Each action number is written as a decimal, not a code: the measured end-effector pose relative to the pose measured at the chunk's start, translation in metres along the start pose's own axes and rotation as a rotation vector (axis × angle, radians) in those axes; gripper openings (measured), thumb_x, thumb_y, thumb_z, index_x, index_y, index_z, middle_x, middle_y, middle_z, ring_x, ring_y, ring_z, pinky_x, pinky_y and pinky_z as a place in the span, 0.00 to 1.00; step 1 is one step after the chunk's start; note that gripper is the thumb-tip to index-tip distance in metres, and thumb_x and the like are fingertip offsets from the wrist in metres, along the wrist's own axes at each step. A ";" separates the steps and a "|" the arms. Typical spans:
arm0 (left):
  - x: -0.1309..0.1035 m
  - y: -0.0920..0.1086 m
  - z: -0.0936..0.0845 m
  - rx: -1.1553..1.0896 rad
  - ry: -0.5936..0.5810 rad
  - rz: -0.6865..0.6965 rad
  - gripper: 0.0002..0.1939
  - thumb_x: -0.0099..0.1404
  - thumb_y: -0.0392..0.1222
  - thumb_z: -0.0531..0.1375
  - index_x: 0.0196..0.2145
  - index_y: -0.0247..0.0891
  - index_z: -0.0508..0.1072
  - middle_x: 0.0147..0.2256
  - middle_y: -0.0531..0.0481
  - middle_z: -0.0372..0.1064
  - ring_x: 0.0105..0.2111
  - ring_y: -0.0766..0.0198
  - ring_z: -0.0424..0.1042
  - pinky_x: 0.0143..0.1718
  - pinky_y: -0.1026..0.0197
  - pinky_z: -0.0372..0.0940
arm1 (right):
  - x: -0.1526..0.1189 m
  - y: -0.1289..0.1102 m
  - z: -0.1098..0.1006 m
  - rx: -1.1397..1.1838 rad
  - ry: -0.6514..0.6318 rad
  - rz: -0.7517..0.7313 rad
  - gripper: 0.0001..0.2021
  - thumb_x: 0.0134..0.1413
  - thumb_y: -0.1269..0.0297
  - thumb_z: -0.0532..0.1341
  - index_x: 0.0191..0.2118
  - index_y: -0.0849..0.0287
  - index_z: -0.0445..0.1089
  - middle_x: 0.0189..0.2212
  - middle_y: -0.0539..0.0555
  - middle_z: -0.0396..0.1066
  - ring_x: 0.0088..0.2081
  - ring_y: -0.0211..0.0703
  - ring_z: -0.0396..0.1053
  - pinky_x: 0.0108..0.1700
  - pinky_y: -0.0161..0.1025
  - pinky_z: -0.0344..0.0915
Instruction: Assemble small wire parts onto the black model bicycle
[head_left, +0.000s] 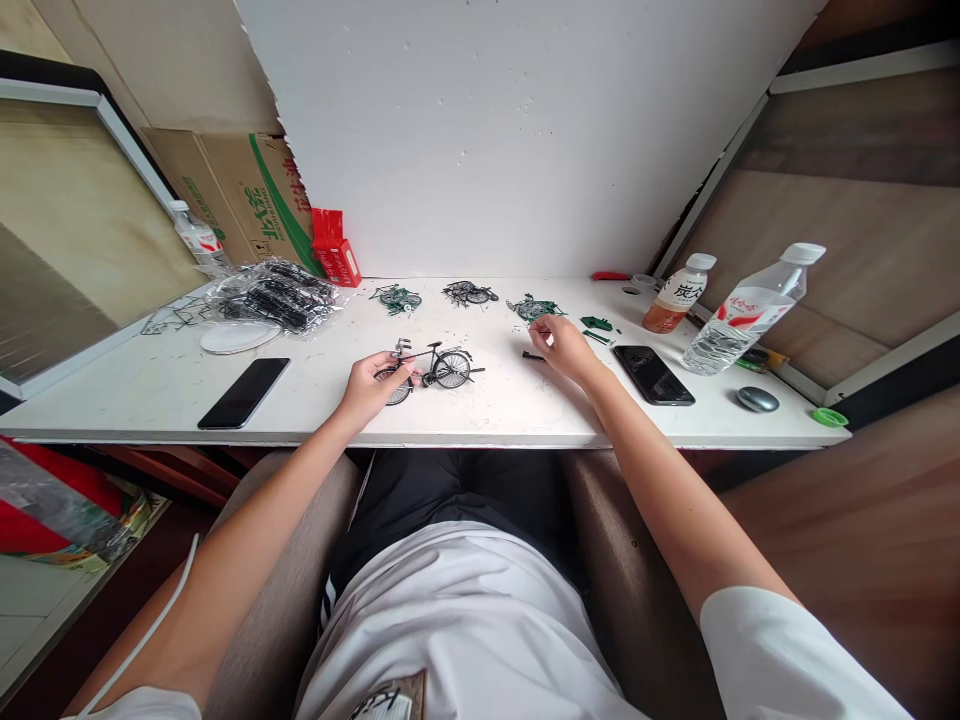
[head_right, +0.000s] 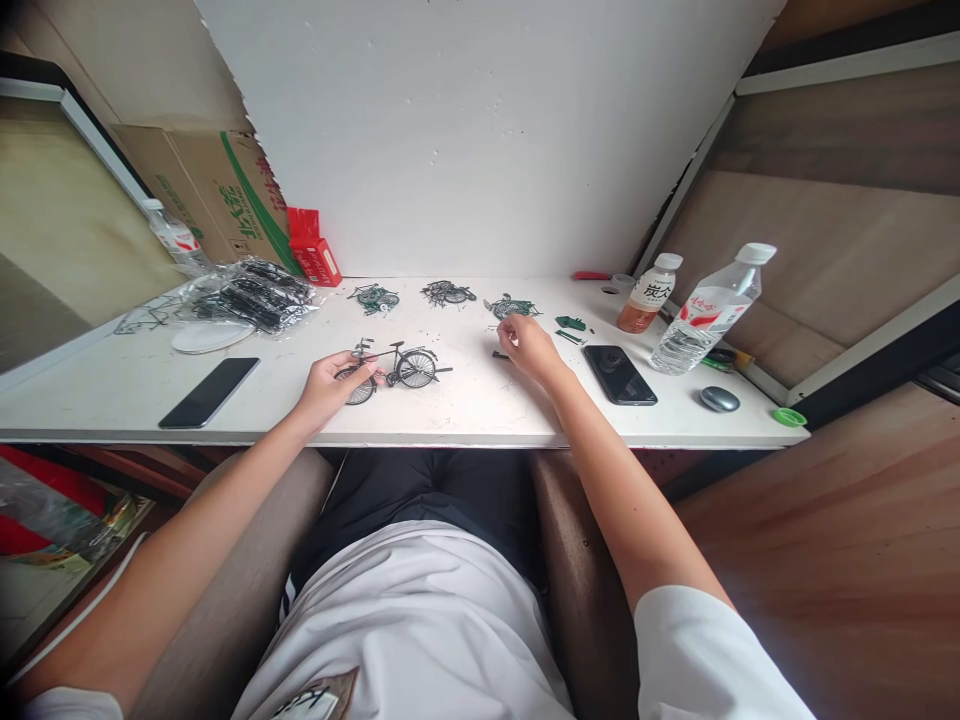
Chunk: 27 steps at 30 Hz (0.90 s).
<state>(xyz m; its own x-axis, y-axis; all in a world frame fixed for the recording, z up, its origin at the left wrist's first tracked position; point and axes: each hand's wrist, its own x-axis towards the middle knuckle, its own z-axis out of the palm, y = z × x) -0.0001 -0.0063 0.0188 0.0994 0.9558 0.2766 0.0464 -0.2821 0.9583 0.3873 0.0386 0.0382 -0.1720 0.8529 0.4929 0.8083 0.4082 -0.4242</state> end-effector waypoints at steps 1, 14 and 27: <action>0.000 0.001 0.000 -0.004 0.003 -0.003 0.29 0.59 0.62 0.76 0.44 0.33 0.82 0.37 0.39 0.84 0.39 0.50 0.83 0.54 0.48 0.74 | 0.001 -0.001 0.000 0.040 0.011 -0.012 0.09 0.71 0.58 0.56 0.40 0.55 0.69 0.43 0.63 0.79 0.41 0.53 0.73 0.44 0.45 0.65; -0.002 0.010 0.005 -0.166 0.029 -0.023 0.26 0.58 0.57 0.77 0.44 0.34 0.82 0.40 0.40 0.84 0.36 0.54 0.83 0.50 0.50 0.76 | -0.010 -0.083 0.037 0.579 -0.301 0.039 0.23 0.71 0.38 0.59 0.37 0.50 0.55 0.36 0.51 0.67 0.37 0.47 0.66 0.42 0.47 0.66; -0.002 0.003 0.006 -0.195 0.047 -0.015 0.25 0.59 0.56 0.77 0.44 0.34 0.82 0.40 0.41 0.84 0.36 0.56 0.82 0.51 0.51 0.74 | -0.007 -0.084 0.047 1.007 -0.294 0.124 0.35 0.46 0.44 0.80 0.35 0.50 0.50 0.37 0.52 0.78 0.39 0.46 0.75 0.39 0.45 0.72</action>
<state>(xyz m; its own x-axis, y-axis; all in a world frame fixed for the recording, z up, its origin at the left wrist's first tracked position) 0.0063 -0.0096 0.0208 0.0538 0.9639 0.2607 -0.1463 -0.2506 0.9570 0.2943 0.0139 0.0344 -0.3586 0.8974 0.2569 0.0120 0.2796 -0.9600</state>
